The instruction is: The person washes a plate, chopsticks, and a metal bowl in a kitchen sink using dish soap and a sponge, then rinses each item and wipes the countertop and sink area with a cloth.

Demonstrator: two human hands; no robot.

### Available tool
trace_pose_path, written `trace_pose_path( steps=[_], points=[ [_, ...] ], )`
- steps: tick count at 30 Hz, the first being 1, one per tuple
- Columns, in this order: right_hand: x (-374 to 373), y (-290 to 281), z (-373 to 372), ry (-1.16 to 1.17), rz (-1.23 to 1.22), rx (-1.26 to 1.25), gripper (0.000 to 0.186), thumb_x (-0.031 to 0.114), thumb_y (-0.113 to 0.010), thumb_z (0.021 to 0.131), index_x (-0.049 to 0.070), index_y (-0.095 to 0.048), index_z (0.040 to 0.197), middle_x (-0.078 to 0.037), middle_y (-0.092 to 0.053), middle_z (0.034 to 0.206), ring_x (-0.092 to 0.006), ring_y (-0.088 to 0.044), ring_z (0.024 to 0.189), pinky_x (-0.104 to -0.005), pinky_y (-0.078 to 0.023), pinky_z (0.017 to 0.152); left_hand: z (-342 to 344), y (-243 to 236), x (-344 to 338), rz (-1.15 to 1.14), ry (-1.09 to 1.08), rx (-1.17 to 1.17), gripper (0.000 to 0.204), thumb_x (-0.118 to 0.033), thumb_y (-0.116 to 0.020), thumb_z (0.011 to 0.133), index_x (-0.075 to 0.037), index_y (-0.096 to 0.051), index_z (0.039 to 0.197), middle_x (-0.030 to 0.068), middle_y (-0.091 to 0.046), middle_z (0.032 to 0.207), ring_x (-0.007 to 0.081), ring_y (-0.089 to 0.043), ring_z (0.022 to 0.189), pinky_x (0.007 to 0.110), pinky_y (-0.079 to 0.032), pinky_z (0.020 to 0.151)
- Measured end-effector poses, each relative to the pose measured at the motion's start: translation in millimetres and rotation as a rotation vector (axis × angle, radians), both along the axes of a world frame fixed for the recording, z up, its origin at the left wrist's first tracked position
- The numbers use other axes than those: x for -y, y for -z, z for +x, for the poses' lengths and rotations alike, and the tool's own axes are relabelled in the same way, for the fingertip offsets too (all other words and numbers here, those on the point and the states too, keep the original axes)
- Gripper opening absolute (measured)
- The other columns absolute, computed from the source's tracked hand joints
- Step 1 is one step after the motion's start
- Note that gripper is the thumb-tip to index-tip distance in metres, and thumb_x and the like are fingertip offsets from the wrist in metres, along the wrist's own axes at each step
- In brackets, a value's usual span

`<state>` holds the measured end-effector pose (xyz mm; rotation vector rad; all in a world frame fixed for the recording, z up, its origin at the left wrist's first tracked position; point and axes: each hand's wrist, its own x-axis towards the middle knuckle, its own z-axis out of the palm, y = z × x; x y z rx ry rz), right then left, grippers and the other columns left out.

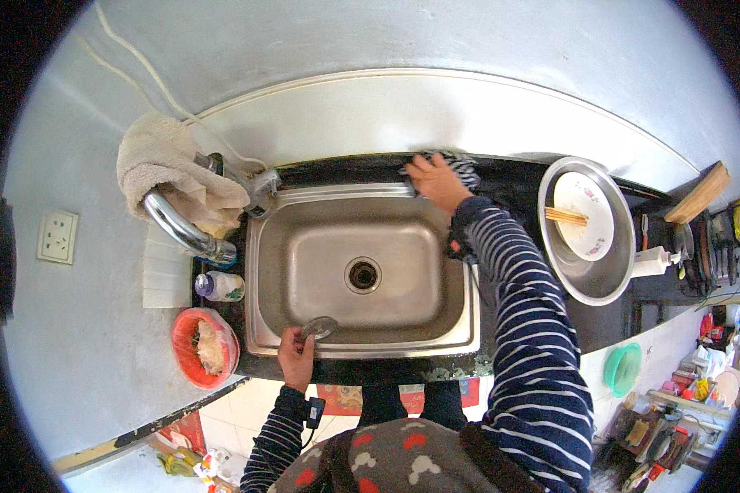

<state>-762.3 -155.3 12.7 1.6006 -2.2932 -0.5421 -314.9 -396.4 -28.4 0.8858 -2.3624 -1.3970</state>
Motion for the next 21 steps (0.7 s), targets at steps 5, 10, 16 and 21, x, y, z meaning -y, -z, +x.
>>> trace_pose_path(
  steps=[5,10,16,21],
  points=[
    [138.9,14.6,19.6,-0.242,-0.305,-0.038,0.022,0.021,-0.062,0.083,0.01,-0.076,0.094,-0.004,-0.058,0.131,-0.0224,-0.047,0.119,-0.0397,-0.038,0.087,0.9,-0.1,2.2,0.007,0.009,-0.013,0.018,-0.006,-0.072,0.087,-0.004,-0.061,0.101,0.0068,-0.063,0.082,0.0169,-0.063,0.071,0.032,-0.053,0.068],
    [245.4,10.9,45.6,-0.24,-0.281,-0.009,0.03,0.023,-0.064,0.088,0.012,-0.075,0.113,-0.003,-0.055,0.142,-0.0208,-0.041,0.131,-0.0407,-0.036,0.096,0.1,-2.6,1.6,-0.042,0.014,-0.002,0.018,-0.007,-0.072,0.088,-0.003,-0.061,0.102,0.0071,-0.062,0.084,0.0162,-0.062,0.071,0.031,-0.053,0.067],
    [209.4,17.3,32.6,-0.259,0.03,-0.167,0.035,0.023,-0.059,0.096,0.011,-0.07,0.127,-0.003,-0.044,0.156,-0.0221,-0.032,0.142,-0.0434,-0.031,0.109,-2.2,-5.6,0.6,-0.027,0.009,0.045,0.018,-0.007,-0.072,0.089,-0.002,-0.063,0.104,0.0072,-0.064,0.086,0.015,-0.063,0.072,0.03,-0.053,0.067],
    [96.7,23.5,8.9,-0.106,0.058,-0.095,0.056,0.02,-0.053,0.098,0.009,-0.044,0.152,-0.001,-0.04,0.159,-0.0185,-0.029,0.149,-0.0475,-0.024,0.12,1.2,-1.1,2.3,0.003,0.041,0.029,0.019,-0.006,-0.071,0.091,-0.002,-0.06,0.106,0.0029,-0.061,0.088,0.0097,-0.058,0.075,0.027,-0.05,0.067]
  ],
)
